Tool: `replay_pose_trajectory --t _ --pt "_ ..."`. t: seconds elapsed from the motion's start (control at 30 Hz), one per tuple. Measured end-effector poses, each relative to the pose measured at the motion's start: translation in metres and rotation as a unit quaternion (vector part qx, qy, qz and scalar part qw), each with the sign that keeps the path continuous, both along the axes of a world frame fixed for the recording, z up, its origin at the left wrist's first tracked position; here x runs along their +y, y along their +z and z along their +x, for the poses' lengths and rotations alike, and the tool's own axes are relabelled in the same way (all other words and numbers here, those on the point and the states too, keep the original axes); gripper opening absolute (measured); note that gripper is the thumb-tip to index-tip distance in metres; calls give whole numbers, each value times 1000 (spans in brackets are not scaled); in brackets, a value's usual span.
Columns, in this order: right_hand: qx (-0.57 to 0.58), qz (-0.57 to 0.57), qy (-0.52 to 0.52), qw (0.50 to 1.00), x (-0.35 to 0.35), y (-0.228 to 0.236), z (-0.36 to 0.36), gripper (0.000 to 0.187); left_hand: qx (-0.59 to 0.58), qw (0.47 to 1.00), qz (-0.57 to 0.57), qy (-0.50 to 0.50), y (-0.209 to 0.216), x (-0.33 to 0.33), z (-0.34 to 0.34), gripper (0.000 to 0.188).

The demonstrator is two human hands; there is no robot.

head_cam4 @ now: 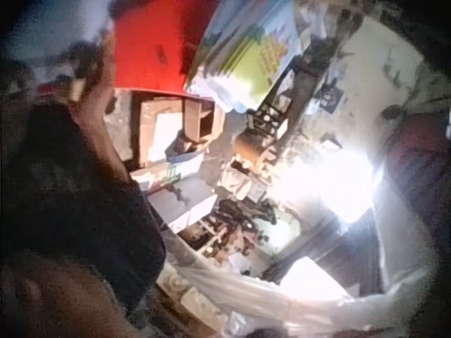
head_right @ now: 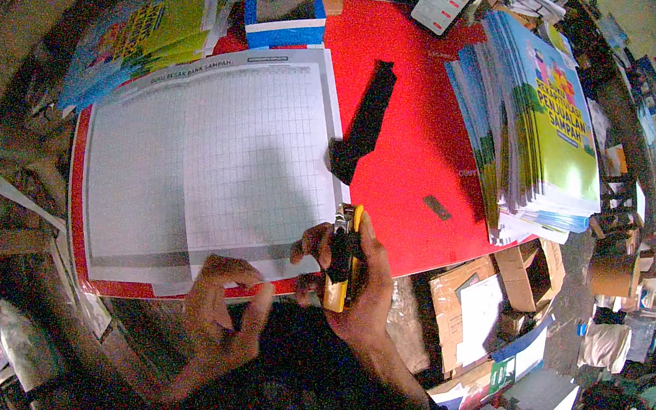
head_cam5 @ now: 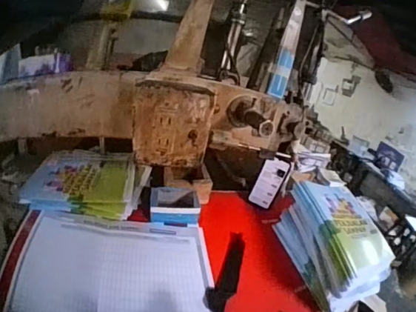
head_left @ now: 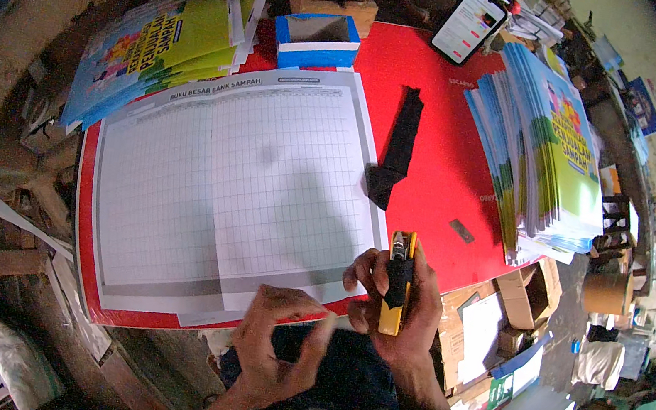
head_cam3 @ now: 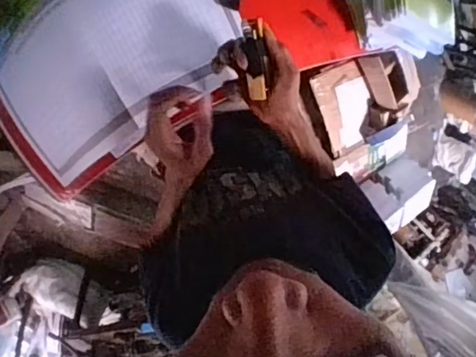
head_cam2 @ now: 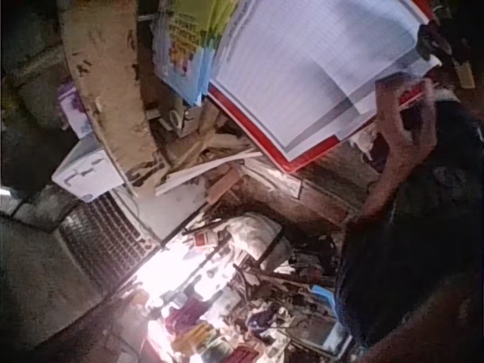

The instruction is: The person prepares a stapler by wrapping a black fabric strap around it and securing the strap with a small pin by hand.

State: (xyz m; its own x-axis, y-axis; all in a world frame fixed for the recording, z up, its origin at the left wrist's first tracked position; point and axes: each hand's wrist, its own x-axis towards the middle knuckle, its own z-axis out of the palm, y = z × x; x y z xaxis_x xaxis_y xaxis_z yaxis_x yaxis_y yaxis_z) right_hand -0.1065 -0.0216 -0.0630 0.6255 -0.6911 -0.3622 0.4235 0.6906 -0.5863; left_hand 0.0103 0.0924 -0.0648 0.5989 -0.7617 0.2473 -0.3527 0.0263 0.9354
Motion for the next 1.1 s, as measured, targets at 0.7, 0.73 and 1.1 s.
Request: replay_pose_trajectory --t 0.7,0.73,1.1 --pt "55 -47 -58 996 18 -9 7 54 -168 976 -88 -111 -19 -6 -18 35" --pt "41 -55 -60 996 18 -11 7 54 -167 976 -87 -111 -20 -6 -17 35" --pt "17 -49 -49 997 18 -8 8 52 -183 964 -155 -111 -21 -4 -14 30"
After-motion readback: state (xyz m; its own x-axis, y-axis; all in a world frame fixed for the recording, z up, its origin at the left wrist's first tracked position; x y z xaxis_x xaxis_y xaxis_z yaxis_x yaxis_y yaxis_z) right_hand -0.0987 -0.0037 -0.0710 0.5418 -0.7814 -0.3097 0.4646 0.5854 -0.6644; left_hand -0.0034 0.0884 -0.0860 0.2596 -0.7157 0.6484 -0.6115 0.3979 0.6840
